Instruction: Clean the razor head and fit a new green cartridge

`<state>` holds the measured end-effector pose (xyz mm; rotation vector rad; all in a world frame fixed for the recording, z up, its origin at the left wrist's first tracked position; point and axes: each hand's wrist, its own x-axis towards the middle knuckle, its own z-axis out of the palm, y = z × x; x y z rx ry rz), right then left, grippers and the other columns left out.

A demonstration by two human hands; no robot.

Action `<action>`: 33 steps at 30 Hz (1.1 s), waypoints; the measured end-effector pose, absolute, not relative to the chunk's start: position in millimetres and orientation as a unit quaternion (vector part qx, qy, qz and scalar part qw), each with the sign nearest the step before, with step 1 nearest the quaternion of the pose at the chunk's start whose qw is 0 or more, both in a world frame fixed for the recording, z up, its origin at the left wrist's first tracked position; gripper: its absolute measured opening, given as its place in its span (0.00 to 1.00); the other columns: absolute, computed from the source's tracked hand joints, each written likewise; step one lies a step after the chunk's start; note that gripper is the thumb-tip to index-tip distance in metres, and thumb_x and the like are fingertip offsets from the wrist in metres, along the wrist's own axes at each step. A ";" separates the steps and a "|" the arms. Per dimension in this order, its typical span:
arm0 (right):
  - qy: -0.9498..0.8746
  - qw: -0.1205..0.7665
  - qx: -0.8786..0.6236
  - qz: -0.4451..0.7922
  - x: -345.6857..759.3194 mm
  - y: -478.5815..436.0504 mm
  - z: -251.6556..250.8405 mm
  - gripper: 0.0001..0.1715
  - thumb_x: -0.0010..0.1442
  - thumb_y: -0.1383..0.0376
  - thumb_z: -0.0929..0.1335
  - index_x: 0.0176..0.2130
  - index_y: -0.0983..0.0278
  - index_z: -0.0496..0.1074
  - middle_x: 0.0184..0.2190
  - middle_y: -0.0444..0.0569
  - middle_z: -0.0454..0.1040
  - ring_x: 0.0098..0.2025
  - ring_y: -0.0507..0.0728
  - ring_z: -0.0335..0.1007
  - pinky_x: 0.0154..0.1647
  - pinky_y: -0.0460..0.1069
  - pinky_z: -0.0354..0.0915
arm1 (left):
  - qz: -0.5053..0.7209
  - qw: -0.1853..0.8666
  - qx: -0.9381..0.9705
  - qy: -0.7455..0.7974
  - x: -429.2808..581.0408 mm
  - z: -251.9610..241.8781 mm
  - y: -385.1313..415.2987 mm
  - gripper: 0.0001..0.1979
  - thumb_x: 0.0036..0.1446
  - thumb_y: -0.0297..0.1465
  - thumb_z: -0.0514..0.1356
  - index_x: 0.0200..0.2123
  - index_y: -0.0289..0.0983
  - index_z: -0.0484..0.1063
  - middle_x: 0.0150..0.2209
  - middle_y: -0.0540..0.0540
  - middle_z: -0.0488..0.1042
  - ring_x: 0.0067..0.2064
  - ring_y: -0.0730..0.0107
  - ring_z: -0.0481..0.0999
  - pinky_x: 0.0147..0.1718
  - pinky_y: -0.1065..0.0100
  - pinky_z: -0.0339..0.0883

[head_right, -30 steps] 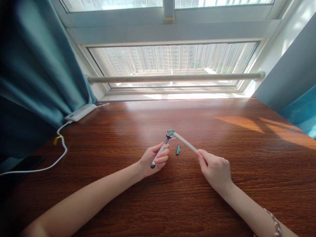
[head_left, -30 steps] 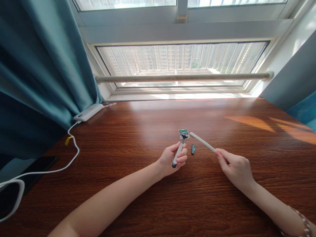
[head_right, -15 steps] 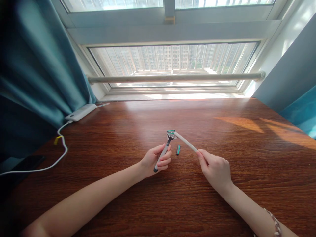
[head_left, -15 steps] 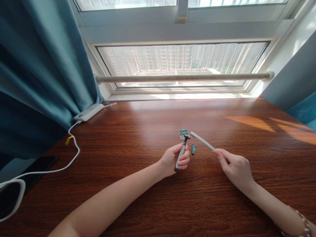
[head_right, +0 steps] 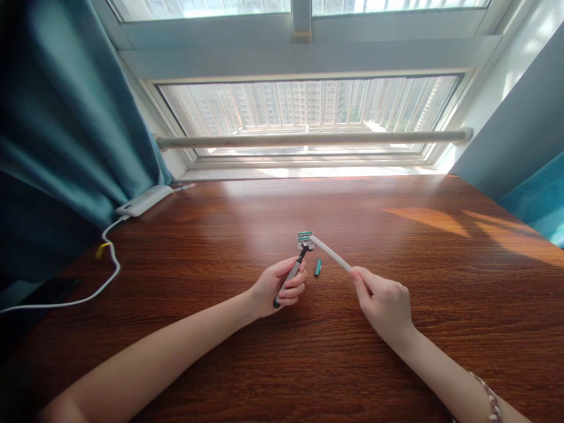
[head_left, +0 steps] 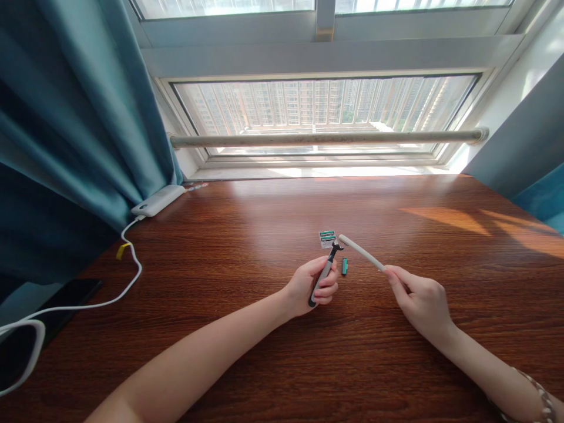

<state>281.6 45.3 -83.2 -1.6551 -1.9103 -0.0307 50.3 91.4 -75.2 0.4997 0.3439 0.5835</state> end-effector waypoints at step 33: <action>-0.787 0.369 -0.494 -0.012 279.1 44.7 -82.0 0.09 0.57 0.65 0.65 0.37 0.64 0.73 0.31 0.46 0.77 0.28 0.51 0.71 0.31 0.44 0.62 | 0.322 0.867 0.325 0.198 54.1 -79.6 89.8 0.10 0.58 0.37 0.48 0.32 0.37 0.60 0.18 0.56 0.53 0.14 0.82 0.50 0.10 0.78 0.40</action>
